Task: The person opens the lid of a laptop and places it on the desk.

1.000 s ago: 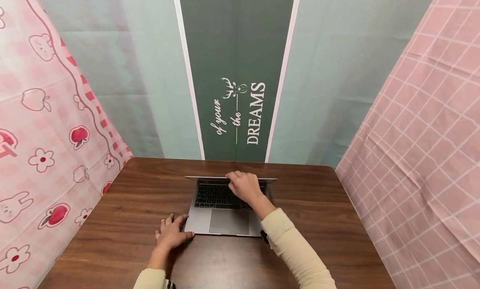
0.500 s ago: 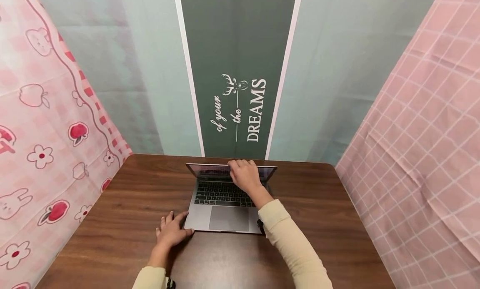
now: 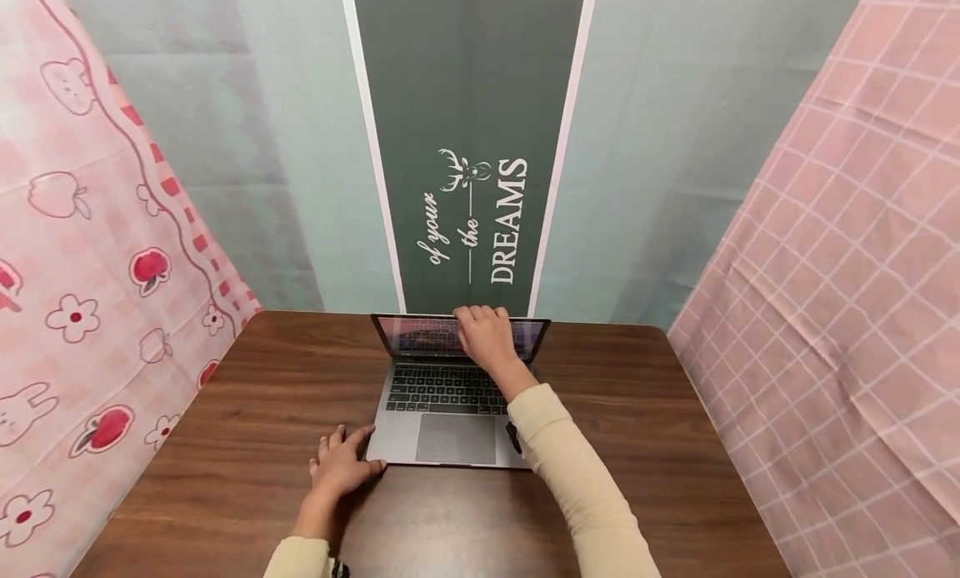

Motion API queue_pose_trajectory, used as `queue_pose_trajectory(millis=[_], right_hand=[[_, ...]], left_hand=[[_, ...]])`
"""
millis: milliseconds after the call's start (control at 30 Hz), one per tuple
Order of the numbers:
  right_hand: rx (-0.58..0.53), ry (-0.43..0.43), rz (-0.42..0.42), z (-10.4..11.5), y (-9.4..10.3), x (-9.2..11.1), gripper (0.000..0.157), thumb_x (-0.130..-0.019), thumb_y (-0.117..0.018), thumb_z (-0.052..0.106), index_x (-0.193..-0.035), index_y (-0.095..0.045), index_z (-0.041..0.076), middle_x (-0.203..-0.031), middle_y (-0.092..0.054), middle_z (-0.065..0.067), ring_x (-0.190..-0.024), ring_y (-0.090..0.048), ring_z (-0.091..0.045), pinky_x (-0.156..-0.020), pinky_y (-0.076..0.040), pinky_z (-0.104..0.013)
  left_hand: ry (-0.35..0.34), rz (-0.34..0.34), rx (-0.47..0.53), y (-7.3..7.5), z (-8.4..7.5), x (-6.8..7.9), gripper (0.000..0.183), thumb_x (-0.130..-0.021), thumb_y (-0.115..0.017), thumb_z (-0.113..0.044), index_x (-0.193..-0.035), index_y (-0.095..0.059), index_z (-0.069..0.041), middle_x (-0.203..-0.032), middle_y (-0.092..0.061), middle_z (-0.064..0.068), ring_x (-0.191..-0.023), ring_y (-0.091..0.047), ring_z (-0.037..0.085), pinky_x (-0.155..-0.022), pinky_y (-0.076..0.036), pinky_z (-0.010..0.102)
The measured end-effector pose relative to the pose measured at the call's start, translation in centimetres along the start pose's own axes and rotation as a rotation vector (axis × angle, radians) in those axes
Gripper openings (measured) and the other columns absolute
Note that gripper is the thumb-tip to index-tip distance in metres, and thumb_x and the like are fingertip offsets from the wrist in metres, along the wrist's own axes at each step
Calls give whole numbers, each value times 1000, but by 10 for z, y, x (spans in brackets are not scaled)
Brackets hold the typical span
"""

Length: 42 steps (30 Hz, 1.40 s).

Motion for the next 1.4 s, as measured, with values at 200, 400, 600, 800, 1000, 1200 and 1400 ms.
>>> queue_pose_trajectory(millis=[200, 400, 600, 800, 1000, 1200, 1400], right_hand=[[30, -54, 87, -2, -3, -12, 14, -87, -61, 12, -101, -62, 11, -86, -65, -6, -74, -59, -24, -63, -42, -41], [64, -105, 85, -3, -6, -19, 14, -88, -60, 14, -102, -64, 11, -90, -64, -7, -78, -58, -26, -68, -41, -42], [61, -151, 47, -7, -12, -20, 16, -89, -61, 14, -103, -65, 10, -93, -63, -8, -82, -57, -27, -74, -41, -44], [91, -167, -4, -9, -18, -21, 21, -85, -65, 14, -106, -64, 10, -94, -67, -7, -85, -59, -27, -84, -40, -47], [111, -164, -70, -11, -22, -23, 19, -83, -66, 10, -101, -62, 9, -95, -66, -8, -86, -59, -27, -82, -41, -48], [89, -211, -14, -14, -25, -28, 14, -86, -64, 11, -100, -63, 9, -95, -67, -9, -87, -59, -29, -85, -40, -48], [65, -343, 149, -16, -26, -40, 18, -88, -63, 15, -105, -64, 11, -103, -67, -7, -95, -59, -29, -94, -36, -49]], left_hand=[[10, -1, -10, 1, 0, 0, 66, -69, -79, -30, -129, -56, -14, -141, -25, 33, -128, -10, 57, -90, -12, 74], [15, 4, -7, 1, 0, 0, 66, -69, -79, -30, -129, -56, -15, -142, -25, 32, -128, -10, 57, -90, -12, 74], [10, -1, 6, -1, 0, -1, 65, -70, -78, -29, -129, -56, -14, -142, -24, 32, -128, -9, 57, -90, -13, 72], [16, -2, 9, 0, 0, -1, 64, -70, -78, -27, -128, -56, -13, -142, -24, 32, -128, -9, 57, -91, -12, 72], [21, 6, 3, 0, 1, -2, 64, -69, -78, -29, -128, -56, -14, -142, -24, 32, -128, -9, 57, -91, -12, 72], [17, 3, 2, 0, 3, 0, 64, -69, -78, -29, -128, -57, -14, -141, -25, 32, -128, -9, 57, -90, -12, 73], [-4, -7, 11, 0, 3, 0, 64, -69, -78, -29, -128, -57, -14, -141, -26, 31, -128, -10, 56, -90, -12, 72]])
Point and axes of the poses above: each hand's wrist, its own x-axis away from the middle knuckle, its own y-axis out of the back of the hand, z = x × y, the point moved 1 cm from there along -x, towards the middle knuckle
